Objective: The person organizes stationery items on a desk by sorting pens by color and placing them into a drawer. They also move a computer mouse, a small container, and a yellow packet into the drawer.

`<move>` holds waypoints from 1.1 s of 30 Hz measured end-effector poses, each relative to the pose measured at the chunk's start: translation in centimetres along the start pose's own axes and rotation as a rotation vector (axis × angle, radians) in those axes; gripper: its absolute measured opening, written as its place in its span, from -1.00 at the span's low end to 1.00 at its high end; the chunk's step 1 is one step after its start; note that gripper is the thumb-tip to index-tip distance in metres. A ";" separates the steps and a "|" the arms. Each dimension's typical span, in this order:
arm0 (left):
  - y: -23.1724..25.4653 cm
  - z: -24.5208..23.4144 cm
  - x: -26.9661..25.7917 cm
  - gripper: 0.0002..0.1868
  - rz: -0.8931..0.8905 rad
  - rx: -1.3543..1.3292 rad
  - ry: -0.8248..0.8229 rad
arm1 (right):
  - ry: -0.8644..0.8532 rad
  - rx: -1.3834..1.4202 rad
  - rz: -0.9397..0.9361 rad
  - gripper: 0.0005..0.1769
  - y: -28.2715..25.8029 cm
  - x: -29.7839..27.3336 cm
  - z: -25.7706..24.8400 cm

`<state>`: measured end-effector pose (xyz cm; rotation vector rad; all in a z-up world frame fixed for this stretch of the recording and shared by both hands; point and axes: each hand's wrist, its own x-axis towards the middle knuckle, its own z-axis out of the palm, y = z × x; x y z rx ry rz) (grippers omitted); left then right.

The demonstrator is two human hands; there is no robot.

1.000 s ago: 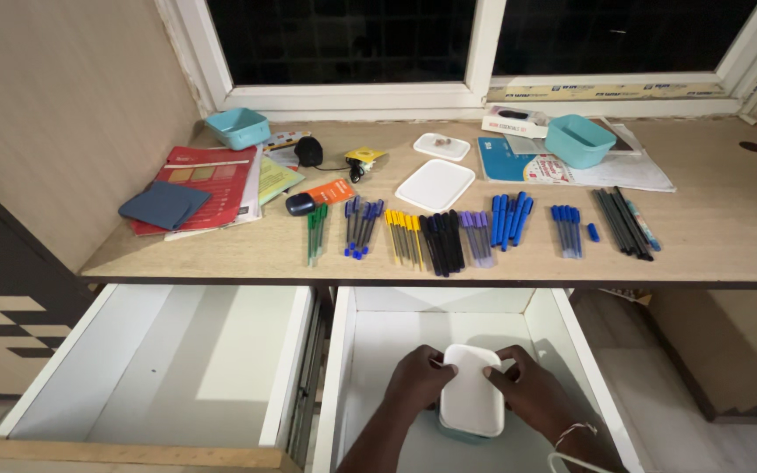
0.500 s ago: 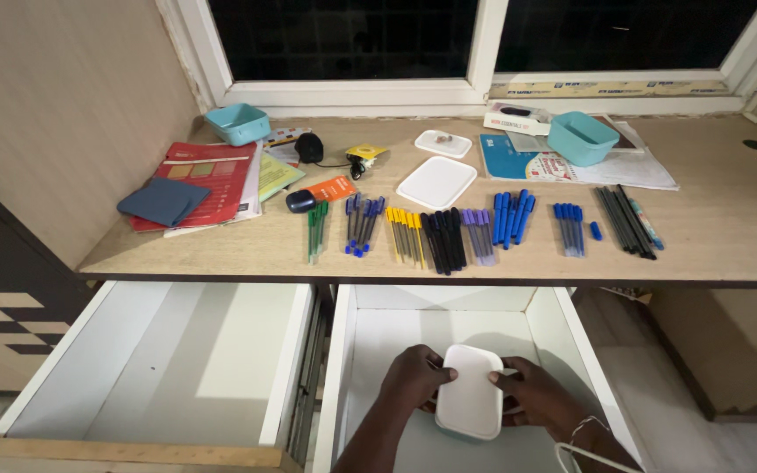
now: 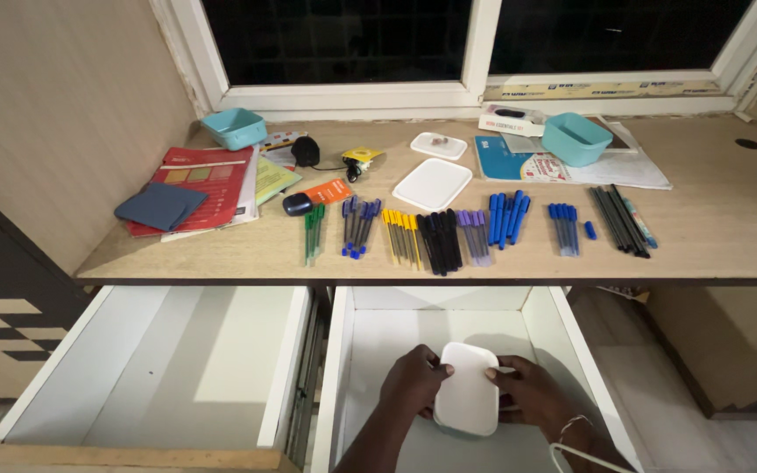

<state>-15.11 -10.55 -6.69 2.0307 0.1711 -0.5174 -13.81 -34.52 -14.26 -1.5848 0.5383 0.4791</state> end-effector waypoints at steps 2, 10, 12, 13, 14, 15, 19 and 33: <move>-0.2 0.6 -0.2 -0.62 0.025 0.104 0.058 | 0.008 -0.008 -0.034 -0.40 -0.1 -0.3 0.4; -0.9 1.5 0.0 -0.48 0.372 0.443 0.362 | 0.004 -0.049 0.004 -0.38 -2.0 -4.4 3.0; -0.4 1.5 -0.6 -0.32 0.601 0.550 0.368 | -0.029 -0.033 -0.055 -0.41 -1.5 -4.2 3.3; -0.1 1.4 -1.0 -0.24 0.740 0.575 0.353 | -0.046 -0.048 -0.099 -0.41 -1.4 -4.0 3.2; 0.3 1.2 -1.6 -0.16 0.879 0.599 0.333 | -0.062 -0.063 -0.143 -0.41 -1.2 -3.7 3.2; 0.7 1.0 -2.3 -0.10 0.779 0.678 0.225 | -0.100 0.019 -0.122 -0.43 -1.1 -3.5 3.2; 1.4 0.8 -3.1 0.00 0.586 0.827 0.113 | -0.257 0.213 -0.131 -0.46 -1.6 -3.4 3.2; -2.9 0.6 4.2 -0.22 0.298 1.040 0.527 | -0.333 0.149 -0.055 -0.09 -2.7 -4.9 4.4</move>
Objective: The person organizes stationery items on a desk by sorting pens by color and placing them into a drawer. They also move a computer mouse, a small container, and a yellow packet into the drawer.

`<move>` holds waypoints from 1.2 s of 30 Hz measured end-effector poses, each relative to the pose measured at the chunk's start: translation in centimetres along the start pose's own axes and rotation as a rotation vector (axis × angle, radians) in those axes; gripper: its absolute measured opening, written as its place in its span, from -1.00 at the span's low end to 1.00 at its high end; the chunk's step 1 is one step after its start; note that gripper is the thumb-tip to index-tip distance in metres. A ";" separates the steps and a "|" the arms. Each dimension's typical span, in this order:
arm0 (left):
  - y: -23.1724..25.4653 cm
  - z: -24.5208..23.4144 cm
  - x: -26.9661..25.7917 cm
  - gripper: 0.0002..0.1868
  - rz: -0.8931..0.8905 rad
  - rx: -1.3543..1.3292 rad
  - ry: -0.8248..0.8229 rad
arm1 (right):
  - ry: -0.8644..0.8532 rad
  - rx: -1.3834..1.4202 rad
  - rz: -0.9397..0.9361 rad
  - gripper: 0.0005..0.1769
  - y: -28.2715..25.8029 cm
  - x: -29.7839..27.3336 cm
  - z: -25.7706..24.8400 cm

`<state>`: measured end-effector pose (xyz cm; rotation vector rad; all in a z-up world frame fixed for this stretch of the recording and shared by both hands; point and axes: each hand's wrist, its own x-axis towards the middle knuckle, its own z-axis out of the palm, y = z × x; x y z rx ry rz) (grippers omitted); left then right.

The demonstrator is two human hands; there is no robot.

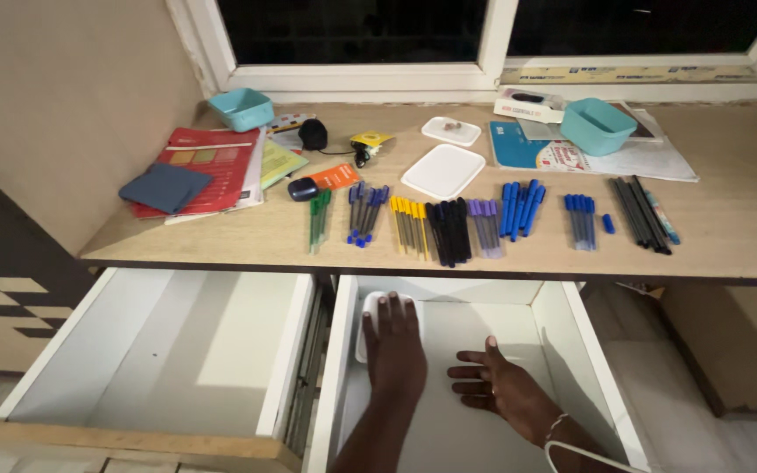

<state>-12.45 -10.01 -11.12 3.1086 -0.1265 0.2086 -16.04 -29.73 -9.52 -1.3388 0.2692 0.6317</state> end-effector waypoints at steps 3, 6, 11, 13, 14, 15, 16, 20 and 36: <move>-0.4 0.1 0.0 -0.22 -0.019 0.010 -0.019 | 0.016 -0.036 0.005 0.00 -0.4 0.2 0.3; -0.4 0.0 0.5 -0.22 -0.038 0.015 -0.058 | 0.045 -0.054 0.003 0.05 -0.9 0.3 0.8; -0.4 -0.1 1.2 -0.24 -0.076 -0.057 -0.030 | 0.050 -0.092 0.010 0.06 -1.1 -0.4 1.1; -0.3 -0.3 1.3 -0.20 -0.083 -0.047 -0.051 | 0.071 -0.091 0.021 0.06 -1.1 -0.3 1.4; -0.3 -0.5 1.4 -0.17 -0.087 -0.043 -0.060 | 0.081 -0.091 0.026 0.06 -1.1 -0.2 1.4; -0.5 -0.8 1.5 -0.16 -0.077 -0.050 -0.097 | 0.076 -0.088 0.033 0.06 -1.1 -0.1 1.4; -0.7 -1.1 1.7 -0.14 -0.067 -0.057 -0.133 | 0.071 -0.086 0.039 0.05 -1.0 0.1 1.4; -1.4 -1.8 1.9 -0.09 -0.026 -0.094 -0.214 | 0.058 -0.097 0.067 0.03 -0.4 0.2 1.9; -1.3 0.3 2.8 -0.18 0.021 -0.059 -0.151 | 0.077 -0.140 0.096 0.01 -0.2 -0.3 1.9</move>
